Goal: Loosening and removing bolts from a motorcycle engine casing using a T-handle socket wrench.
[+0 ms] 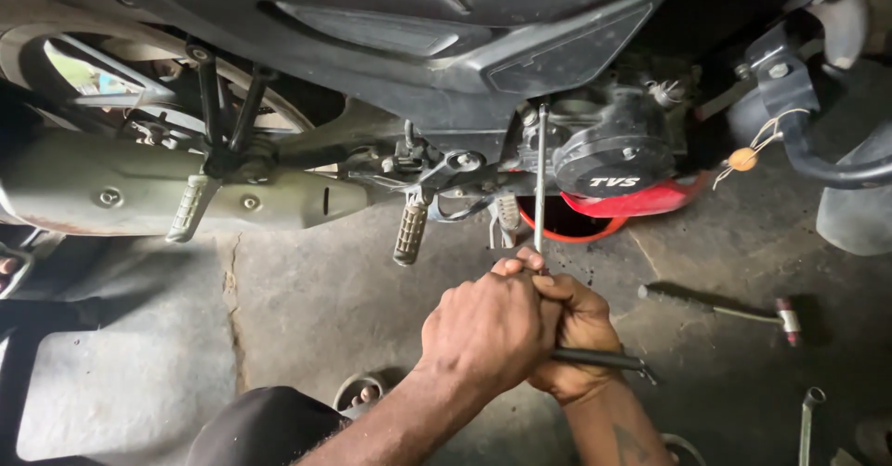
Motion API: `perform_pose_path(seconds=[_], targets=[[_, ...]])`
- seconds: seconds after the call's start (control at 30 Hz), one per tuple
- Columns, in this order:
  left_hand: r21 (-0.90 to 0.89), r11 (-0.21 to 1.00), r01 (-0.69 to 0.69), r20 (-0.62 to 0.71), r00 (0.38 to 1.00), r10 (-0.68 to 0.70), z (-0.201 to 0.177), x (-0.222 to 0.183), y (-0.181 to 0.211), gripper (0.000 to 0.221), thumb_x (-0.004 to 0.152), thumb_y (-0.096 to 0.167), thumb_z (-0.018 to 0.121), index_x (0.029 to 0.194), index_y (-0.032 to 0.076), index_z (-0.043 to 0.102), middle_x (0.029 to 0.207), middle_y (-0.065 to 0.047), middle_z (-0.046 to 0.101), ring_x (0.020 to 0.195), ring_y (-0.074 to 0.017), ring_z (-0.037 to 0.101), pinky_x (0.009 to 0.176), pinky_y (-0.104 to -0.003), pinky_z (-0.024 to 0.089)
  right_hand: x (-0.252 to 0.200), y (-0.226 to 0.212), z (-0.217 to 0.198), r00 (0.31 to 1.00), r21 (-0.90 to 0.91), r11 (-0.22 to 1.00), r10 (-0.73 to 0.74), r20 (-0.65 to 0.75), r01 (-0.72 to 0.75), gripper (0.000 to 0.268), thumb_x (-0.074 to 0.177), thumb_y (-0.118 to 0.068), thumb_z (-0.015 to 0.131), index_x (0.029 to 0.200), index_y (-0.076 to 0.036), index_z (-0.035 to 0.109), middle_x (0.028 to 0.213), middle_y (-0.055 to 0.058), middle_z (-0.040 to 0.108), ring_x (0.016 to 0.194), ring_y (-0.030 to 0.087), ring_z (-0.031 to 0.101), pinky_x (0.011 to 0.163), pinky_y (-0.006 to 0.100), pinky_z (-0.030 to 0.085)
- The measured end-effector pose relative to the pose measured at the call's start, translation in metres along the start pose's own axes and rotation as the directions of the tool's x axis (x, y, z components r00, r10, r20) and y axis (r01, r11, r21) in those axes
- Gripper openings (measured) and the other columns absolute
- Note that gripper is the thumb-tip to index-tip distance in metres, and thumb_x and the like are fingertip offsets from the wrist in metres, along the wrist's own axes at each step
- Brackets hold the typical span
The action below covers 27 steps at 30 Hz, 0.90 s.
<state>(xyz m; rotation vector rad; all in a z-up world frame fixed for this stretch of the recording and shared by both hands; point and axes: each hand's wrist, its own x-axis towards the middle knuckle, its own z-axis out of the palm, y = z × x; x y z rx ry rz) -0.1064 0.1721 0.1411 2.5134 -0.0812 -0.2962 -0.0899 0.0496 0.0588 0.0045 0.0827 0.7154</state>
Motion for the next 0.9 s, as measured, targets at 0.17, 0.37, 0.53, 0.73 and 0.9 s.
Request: perform_pose_path(seconds=[0.17, 0.37, 0.53, 0.73, 0.9], targets=[[-0.062, 0.993, 0.105, 0.116, 0.988, -0.098, 0.02, 0.011, -0.012, 0.046, 0.1, 0.041, 0.051, 0.087, 0.002, 0.071, 0.075, -0.025, 0.07, 0.07, -0.0436, 0.07, 0.068, -0.053, 0.059, 0.002, -0.006, 0.023, 0.982, -0.191, 0.98, -0.091, -0.168, 0.058, 0.018, 0.08, -0.006, 0.064, 0.097, -0.01, 0.058, 0.104, 0.007, 0.064, 0.109, 0.022, 0.061, 0.105, 0.038, 0.045], [-0.865, 0.501, -0.041, 0.04, 0.988, 0.151, 0.064, 0.022, -0.035, 0.044, 0.107, 0.028, 0.04, 0.087, -0.003, 0.063, 0.069, -0.013, 0.064, 0.058, -0.0308, 0.062, 0.055, -0.046, 0.052, 0.008, -0.002, 0.034, 0.826, -0.736, 0.676, -0.426, -0.369, 0.019, 0.018, 0.086, -0.009, 0.072, 0.101, -0.002, 0.065, 0.091, 0.006, 0.061, 0.087, 0.017, 0.059, 0.079, 0.032, 0.045], [-0.751, 0.655, 0.081, 0.272, 0.942, 0.196, 0.043, 0.046, -0.037, 0.056, 0.108, 0.042, 0.039, 0.088, -0.002, 0.067, 0.075, -0.006, 0.066, 0.076, -0.0184, 0.06, 0.072, -0.033, 0.051, -0.007, 0.027, 0.043, 0.538, -0.982, -0.172, -0.822, 0.189, 0.082, 0.041, 0.095, -0.03, 0.07, 0.123, -0.001, 0.062, 0.114, 0.001, 0.063, 0.108, 0.009, 0.058, 0.094, 0.025, 0.044], [-0.787, 0.599, 0.146, 0.442, 0.81, 0.384, 0.007, 0.056, -0.032, 0.049, 0.109, 0.046, 0.038, 0.095, 0.005, 0.061, 0.092, -0.01, 0.079, 0.1, -0.0192, 0.066, 0.1, -0.036, 0.045, -0.085, 0.045, -0.096, 0.513, -0.41, 0.883, -0.466, -0.721, 0.227, 0.057, 0.091, -0.057, 0.069, 0.118, -0.008, 0.062, 0.093, 0.0, 0.057, 0.067, 0.018, 0.05, 0.061, 0.04, 0.042], [-0.742, 0.658, 0.127, 0.489, 0.775, 0.402, -0.002, 0.06, -0.029, 0.05, 0.107, 0.05, 0.031, 0.092, 0.011, 0.059, 0.106, -0.012, 0.081, 0.113, -0.0183, 0.066, 0.105, -0.039, 0.041, -0.085, 0.057, -0.056, 0.526, -0.41, 0.909, -0.388, -0.757, 0.08, 0.061, 0.081, -0.049, 0.074, 0.126, -0.014, 0.054, 0.076, 0.0, 0.056, 0.053, 0.016, 0.049, 0.051, 0.037, 0.045]])
